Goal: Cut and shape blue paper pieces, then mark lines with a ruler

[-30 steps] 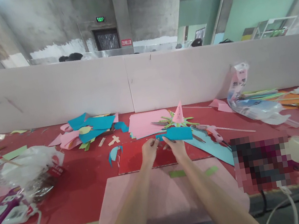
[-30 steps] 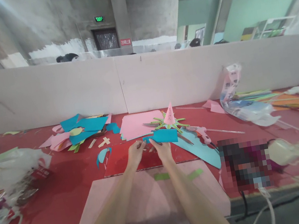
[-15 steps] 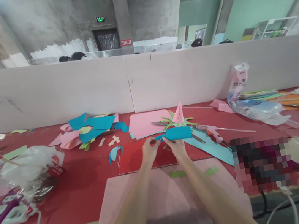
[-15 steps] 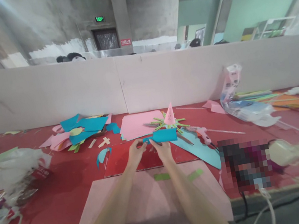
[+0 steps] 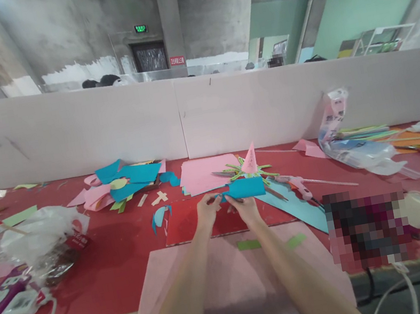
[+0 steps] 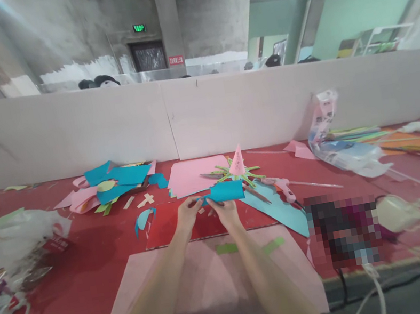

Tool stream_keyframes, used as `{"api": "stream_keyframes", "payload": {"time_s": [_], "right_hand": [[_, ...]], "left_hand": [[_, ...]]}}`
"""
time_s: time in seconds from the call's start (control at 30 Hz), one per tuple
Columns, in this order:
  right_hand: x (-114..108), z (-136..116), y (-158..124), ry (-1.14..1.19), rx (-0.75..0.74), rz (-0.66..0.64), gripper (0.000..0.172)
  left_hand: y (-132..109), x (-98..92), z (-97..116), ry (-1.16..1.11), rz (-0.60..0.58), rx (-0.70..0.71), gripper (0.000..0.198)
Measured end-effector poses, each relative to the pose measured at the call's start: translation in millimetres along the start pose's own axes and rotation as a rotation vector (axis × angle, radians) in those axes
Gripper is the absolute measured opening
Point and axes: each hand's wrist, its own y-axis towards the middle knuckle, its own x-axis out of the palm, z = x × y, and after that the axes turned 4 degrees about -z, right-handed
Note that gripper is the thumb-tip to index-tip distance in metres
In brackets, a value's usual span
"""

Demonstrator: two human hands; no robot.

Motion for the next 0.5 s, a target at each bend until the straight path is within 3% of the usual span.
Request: {"api": "stream_keyframes", "payload": {"time_s": [0.37, 0.5], "right_hand": [[5.0, -1.1, -6.7, -0.11, -0.153, -0.089, 0.019], [4.7, -2.2, -5.6, -0.069, -0.132, -0.028, 0.02]], "left_hand": [[1.9, -5.5, 0.8, 0.015, 0.029, -0.037, 0.027], [3.4, -6.8, -2.7, 0.008, 0.062, -0.047, 0.028]]}}
